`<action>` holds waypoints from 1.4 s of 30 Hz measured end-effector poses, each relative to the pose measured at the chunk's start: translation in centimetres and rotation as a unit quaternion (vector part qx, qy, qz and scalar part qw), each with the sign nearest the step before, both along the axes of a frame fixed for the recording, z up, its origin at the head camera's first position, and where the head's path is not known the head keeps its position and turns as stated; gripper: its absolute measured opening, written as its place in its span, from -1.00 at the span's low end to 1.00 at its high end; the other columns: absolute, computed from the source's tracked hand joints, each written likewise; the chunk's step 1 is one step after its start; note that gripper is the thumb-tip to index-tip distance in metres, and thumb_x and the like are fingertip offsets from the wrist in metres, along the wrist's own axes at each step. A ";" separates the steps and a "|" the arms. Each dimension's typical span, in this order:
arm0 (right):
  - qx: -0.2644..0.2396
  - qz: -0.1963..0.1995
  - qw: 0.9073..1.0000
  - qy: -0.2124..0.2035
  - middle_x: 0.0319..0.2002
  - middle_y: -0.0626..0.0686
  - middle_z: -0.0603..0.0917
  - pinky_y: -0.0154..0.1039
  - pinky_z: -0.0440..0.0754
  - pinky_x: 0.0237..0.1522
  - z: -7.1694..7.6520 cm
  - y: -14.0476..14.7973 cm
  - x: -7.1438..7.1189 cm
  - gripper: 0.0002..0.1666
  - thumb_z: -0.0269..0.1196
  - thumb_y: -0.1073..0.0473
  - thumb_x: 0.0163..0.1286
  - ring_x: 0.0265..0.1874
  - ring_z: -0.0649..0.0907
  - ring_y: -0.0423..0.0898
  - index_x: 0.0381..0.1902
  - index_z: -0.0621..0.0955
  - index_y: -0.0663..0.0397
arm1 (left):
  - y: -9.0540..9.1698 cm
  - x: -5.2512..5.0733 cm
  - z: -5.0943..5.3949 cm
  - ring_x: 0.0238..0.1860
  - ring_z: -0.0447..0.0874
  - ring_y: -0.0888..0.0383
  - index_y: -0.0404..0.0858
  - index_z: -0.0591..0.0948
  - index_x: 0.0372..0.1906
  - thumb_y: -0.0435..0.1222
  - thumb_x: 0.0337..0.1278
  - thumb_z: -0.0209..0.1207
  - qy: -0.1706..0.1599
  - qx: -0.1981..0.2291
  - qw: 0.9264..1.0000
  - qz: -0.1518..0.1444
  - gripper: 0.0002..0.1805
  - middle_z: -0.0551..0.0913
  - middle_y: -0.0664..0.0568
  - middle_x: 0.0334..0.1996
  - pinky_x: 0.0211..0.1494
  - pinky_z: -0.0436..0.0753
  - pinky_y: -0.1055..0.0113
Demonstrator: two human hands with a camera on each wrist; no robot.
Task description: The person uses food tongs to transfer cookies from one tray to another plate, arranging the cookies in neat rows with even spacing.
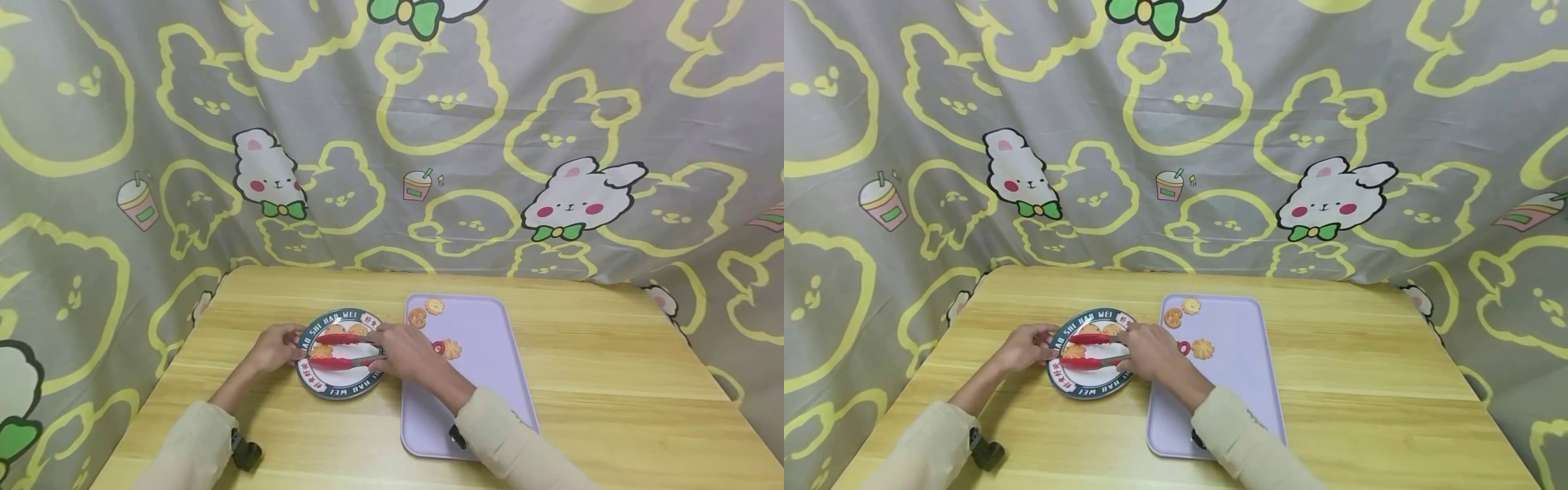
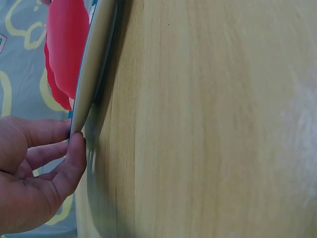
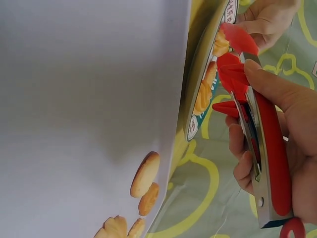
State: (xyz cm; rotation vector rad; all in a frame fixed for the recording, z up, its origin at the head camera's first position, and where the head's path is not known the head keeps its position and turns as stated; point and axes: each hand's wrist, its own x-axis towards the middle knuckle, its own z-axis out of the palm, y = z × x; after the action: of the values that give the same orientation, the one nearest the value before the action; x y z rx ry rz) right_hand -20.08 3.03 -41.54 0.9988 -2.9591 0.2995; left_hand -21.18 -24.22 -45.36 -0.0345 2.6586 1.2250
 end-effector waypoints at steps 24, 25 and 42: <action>-0.044 -0.078 0.996 0.018 0.01 0.06 0.67 -0.03 0.68 0.00 2.9 10.6 2.3 -0.25 0.50 -0.11 -0.08 -0.06 0.67 0.01 0.10 0.61 0.02 | 0.0 0.0 -0.1 -0.40 0.56 0.12 -0.46 0.47 0.16 -0.51 -0.12 0.28 0.003 -0.009 1.000 -0.001 -0.41 0.54 -0.20 -0.28 -0.42 0.72 0.38; -0.044 -0.085 0.995 0.019 0.00 0.06 0.68 -0.03 0.68 -0.01 2.8 11.3 2.4 -0.25 0.50 -0.10 -0.09 -0.06 0.67 0.01 0.09 0.61 0.04 | 0.1 0.0 -0.1 -0.40 0.56 0.12 -0.45 0.48 0.16 -0.51 -0.12 0.28 0.002 -0.009 1.000 0.001 -0.41 0.55 -0.19 -0.28 -0.42 0.72 0.38; -0.014 -0.116 0.992 -0.039 -0.24 0.03 0.69 -0.23 0.61 -0.34 1.6 15.5 1.8 -0.29 0.51 -0.06 -0.09 -0.41 0.52 -0.16 0.03 0.64 0.15 | -0.1 0.1 -0.1 -0.37 0.55 0.11 -0.46 0.49 0.14 -0.52 -0.14 0.28 0.014 0.000 1.000 -0.003 -0.42 0.55 -0.20 -0.29 -0.42 0.71 0.35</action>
State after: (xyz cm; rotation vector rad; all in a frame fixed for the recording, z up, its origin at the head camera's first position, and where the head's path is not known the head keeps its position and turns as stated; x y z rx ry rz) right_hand -18.31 18.56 -39.98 0.6456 -3.0898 0.3823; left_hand -21.11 -24.29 -45.44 -0.0099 2.6801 1.2329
